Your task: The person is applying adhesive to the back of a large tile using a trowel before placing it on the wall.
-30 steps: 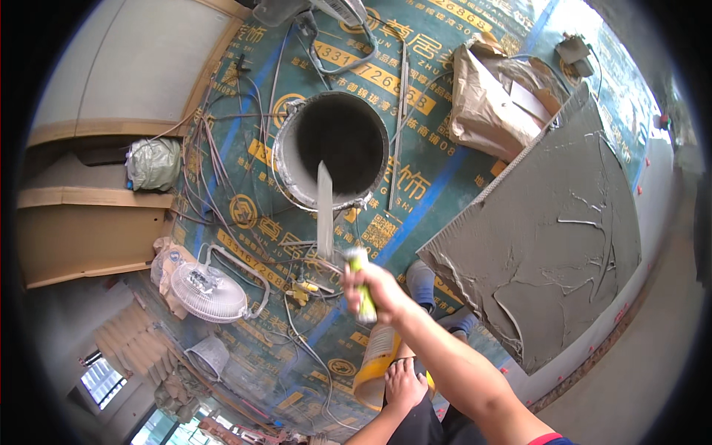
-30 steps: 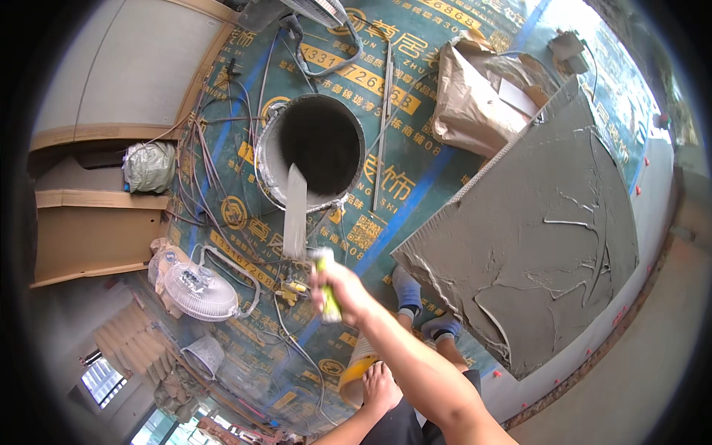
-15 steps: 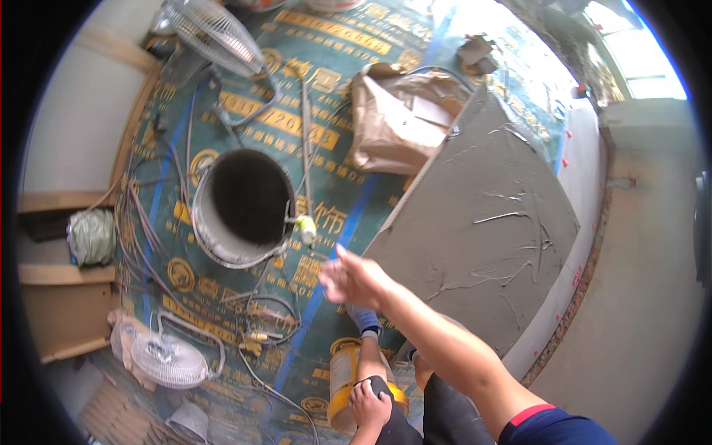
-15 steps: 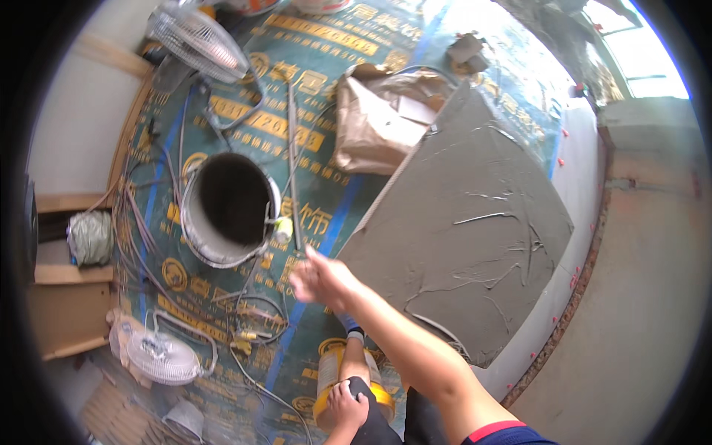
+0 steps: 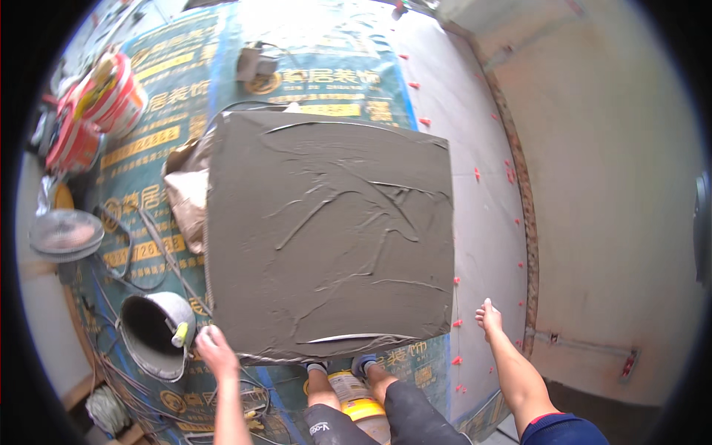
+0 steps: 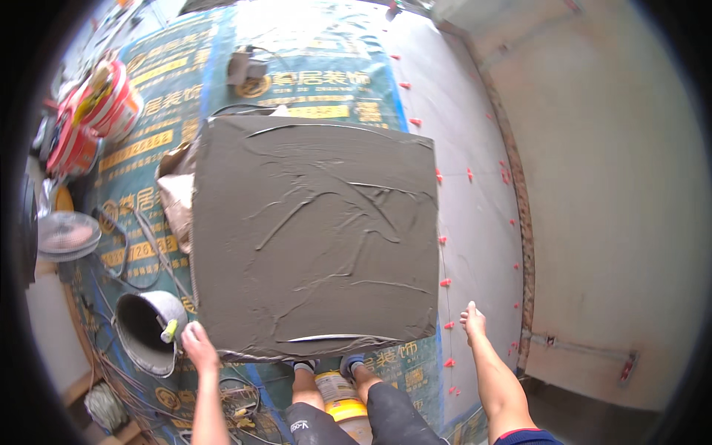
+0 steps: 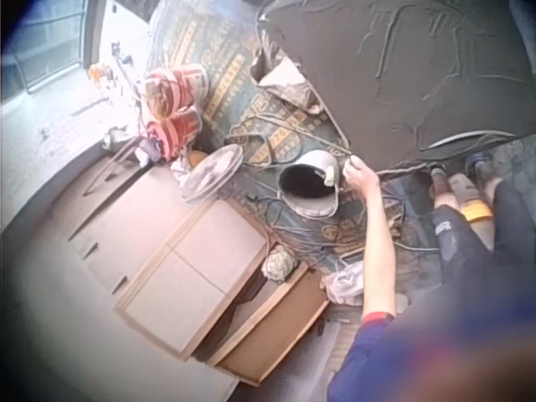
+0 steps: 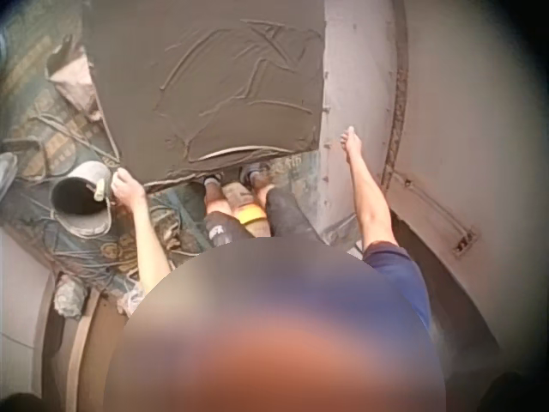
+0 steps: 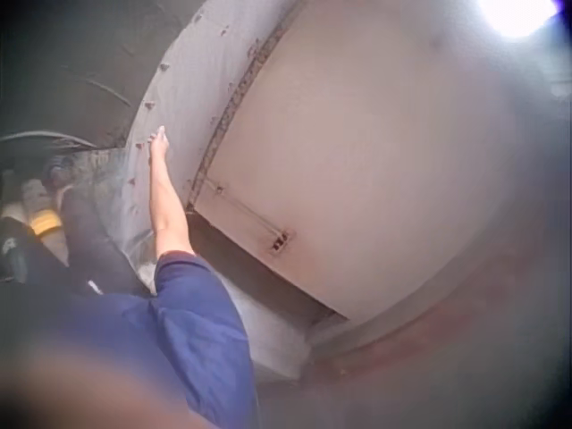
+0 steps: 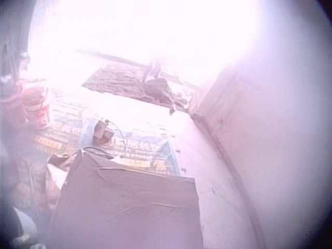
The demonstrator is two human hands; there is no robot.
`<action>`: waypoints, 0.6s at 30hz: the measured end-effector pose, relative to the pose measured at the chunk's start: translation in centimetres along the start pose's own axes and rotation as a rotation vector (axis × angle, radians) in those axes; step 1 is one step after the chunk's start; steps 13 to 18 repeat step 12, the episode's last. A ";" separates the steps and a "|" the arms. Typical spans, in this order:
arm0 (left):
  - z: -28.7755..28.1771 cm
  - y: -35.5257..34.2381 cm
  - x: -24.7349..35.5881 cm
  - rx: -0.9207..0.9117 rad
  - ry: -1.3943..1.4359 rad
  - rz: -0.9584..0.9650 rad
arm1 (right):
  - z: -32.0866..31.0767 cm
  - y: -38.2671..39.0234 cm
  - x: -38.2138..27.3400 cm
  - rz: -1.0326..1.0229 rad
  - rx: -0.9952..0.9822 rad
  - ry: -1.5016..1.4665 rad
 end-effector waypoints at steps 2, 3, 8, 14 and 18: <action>2.7 -2.9 -5.2 -0.090 -0.073 -0.191 | -0.2 -2.2 3.7 0.070 -0.031 0.059; 3.5 -4.0 -8.2 -0.107 -0.025 -0.268 | 0.9 -3.1 5.2 0.113 -0.079 0.135; -1.9 -7.7 -19.1 -0.286 0.257 -0.500 | 17.1 1.1 5.4 0.127 -0.635 -0.079; 3.5 -3.7 -15.0 -0.354 0.041 -0.579 | 13.9 -3.1 8.4 -0.079 -0.431 0.054; 3.5 -3.7 -15.0 -0.354 0.041 -0.579 | 13.9 -3.1 8.4 -0.079 -0.431 0.054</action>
Point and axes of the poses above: each hand's wrist, its own y-axis away from the middle knuckle, its own z-axis out of the palm, x = y × z, the point moved 10 cm from there along -y, towards the middle knuckle
